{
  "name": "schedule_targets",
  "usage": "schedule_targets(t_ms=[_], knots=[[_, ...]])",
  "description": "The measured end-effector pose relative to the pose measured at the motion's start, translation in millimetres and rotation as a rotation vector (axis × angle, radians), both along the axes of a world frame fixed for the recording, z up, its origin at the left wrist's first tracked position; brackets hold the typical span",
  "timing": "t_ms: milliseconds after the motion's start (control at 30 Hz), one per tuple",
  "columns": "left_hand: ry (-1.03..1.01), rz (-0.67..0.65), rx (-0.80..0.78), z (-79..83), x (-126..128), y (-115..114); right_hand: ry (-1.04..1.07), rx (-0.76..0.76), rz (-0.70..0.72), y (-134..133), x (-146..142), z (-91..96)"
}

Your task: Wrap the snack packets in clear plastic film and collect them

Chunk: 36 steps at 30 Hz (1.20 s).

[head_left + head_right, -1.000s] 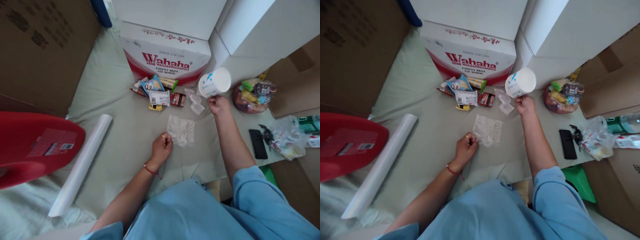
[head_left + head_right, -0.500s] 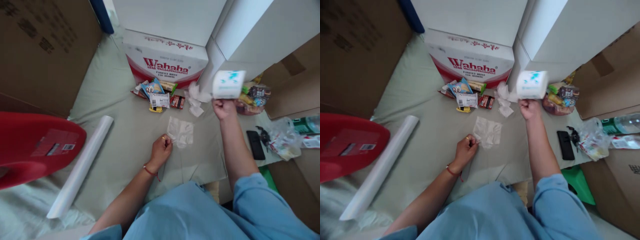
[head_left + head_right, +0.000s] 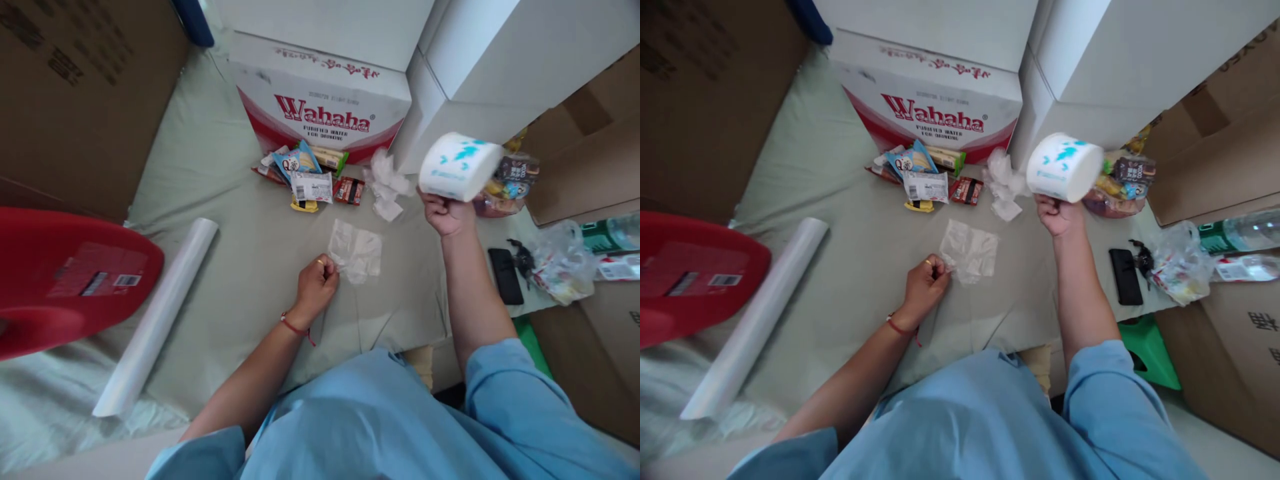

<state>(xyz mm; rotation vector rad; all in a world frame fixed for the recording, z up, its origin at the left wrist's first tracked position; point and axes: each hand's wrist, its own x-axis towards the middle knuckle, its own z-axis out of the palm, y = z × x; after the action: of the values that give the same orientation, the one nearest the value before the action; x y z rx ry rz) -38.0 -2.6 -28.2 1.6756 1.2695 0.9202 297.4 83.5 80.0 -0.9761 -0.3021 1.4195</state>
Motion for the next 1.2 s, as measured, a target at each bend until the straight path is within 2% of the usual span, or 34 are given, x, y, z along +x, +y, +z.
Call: schedule_targets(t_ms=[100, 200, 300, 400, 500, 567, 633, 733, 800, 867, 967, 1033, 1100, 1200], knots=[[0.001, -0.002, 0.003, 1.1, 0, 0, -0.036, -0.057, 0.067, 0, 8, 8.8], [-0.003, 0.001, -0.003, 1.7, 0, 0, -0.078, -0.033, 0.096, -12, 15, 6.8], [-0.016, -0.001, -0.01, 1.2, -1, 0, 0.003, 0.196, 0.115, -39, 14, -5.6], [-0.023, -0.009, -0.015, 0.7, 0, 0, 0.222, 0.455, 0.225, -67, 3, -24.8], [-0.01, -0.008, -0.021, 1.6, 0, 0, 0.407, 0.507, 0.359, -84, -11, -42.3], [0.001, -0.003, -0.023, 2.6, -1, 0, 0.416, 0.48, 0.348, -90, -16, -47.6], [0.013, 0.0, -0.024, 3.3, -1, 0, 0.285, 0.39, 0.22, -97, -15, -45.2], [0.026, 0.01, -0.034, 3.3, -3, 0, -0.077, 0.226, -0.153, -117, 5, -25.2], [0.036, 0.015, -0.04, 2.9, -5, 0, -0.341, 0.138, -0.374, -136, 31, -2.8], [0.046, 0.015, -0.038, 2.6, -6, 0, -0.586, 0.06, -0.527, -154, 64, 23.1], [0.069, 0.015, -0.035, 3.1, -7, 0, -0.841, 0.014, -0.761, -160, 117, 58.5], [0.09, 0.015, -0.034, 3.8, -7, 0, -0.973, -0.041, -0.919, -141, 151, 75.8], [0.108, 0.015, -0.026, 4.5, -8, 0, -1.119, -0.115, -1.012, -103, 185, 89.0], [0.122, 0.022, -0.007, 5.1, -8, 1, -1.369, -0.23, -0.988, -24, 233, 106.4]])
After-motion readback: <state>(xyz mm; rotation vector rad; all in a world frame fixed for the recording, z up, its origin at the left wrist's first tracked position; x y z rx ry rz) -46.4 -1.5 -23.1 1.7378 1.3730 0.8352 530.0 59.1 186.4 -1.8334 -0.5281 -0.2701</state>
